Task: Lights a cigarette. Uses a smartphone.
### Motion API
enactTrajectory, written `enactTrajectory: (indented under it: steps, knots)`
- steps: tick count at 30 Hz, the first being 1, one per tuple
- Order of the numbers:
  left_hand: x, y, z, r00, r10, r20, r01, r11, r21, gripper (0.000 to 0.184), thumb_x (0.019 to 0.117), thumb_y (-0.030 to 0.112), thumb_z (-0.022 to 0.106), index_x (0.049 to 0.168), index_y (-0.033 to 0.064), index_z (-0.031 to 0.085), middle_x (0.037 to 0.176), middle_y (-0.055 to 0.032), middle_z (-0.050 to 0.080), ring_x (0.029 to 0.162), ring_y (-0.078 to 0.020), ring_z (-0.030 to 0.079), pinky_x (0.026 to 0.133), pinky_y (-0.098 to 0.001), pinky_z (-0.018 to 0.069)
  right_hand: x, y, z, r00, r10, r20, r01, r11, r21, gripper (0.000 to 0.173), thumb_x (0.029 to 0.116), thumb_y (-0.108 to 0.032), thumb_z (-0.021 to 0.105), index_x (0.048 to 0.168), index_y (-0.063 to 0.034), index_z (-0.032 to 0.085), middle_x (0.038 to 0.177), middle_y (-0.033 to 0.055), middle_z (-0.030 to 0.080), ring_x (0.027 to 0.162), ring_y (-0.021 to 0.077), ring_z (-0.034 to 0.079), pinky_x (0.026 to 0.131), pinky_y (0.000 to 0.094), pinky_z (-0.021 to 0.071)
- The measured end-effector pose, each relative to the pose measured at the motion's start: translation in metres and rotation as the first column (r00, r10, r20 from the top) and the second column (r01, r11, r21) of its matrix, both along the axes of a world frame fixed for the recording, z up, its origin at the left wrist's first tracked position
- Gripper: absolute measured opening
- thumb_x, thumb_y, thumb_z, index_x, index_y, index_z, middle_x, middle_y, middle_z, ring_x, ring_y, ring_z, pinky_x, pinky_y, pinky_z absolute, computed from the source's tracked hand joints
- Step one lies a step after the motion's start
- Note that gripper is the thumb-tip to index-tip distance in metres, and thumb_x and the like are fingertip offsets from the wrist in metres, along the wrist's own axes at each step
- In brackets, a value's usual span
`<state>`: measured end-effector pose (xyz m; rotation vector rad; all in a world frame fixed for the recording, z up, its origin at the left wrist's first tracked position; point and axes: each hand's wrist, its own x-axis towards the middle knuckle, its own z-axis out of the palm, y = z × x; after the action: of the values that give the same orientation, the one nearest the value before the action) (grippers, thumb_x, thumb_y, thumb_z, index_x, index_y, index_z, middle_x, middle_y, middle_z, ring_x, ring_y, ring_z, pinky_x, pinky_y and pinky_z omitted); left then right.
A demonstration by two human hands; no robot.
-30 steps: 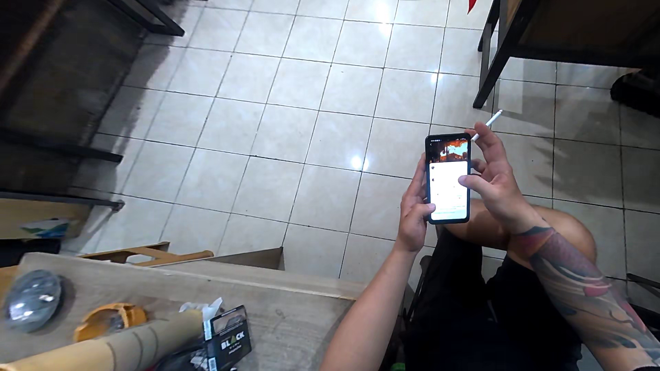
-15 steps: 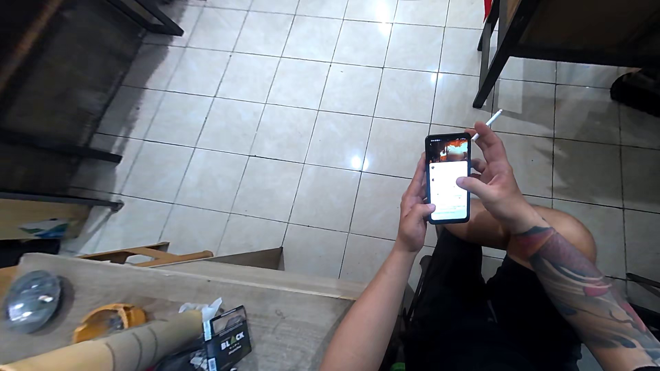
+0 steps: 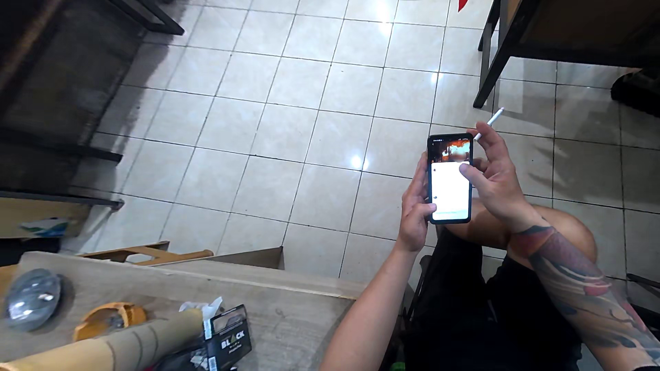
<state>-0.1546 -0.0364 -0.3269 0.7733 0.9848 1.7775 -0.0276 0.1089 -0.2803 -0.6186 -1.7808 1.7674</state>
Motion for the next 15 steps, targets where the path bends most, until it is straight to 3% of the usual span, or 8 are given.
enactTrajectory:
  steps: [15]
  knots:
    - [0.0008, -0.0009, 0.0005, 1.0, 0.008, -0.004, -0.009, 1.0, -0.02, 0.08, 0.092, 0.022, 0.045, 0.165, 0.0292, 0.013, 0.15, -0.0123, 0.05, 0.121, -0.0232, 0.061, 0.094, -0.0459, 0.0547, 0.0024, 0.0004, -0.001, 0.997, 0.045, -0.065, -0.05, 0.996, -0.076, 0.072, 0.1017, -0.004, 0.05, 0.163, -0.0308, 0.022, 0.164, 0.0006, 0.034, 0.108, 0.0241, 0.069, 0.077, 0.0407, 0.0647]
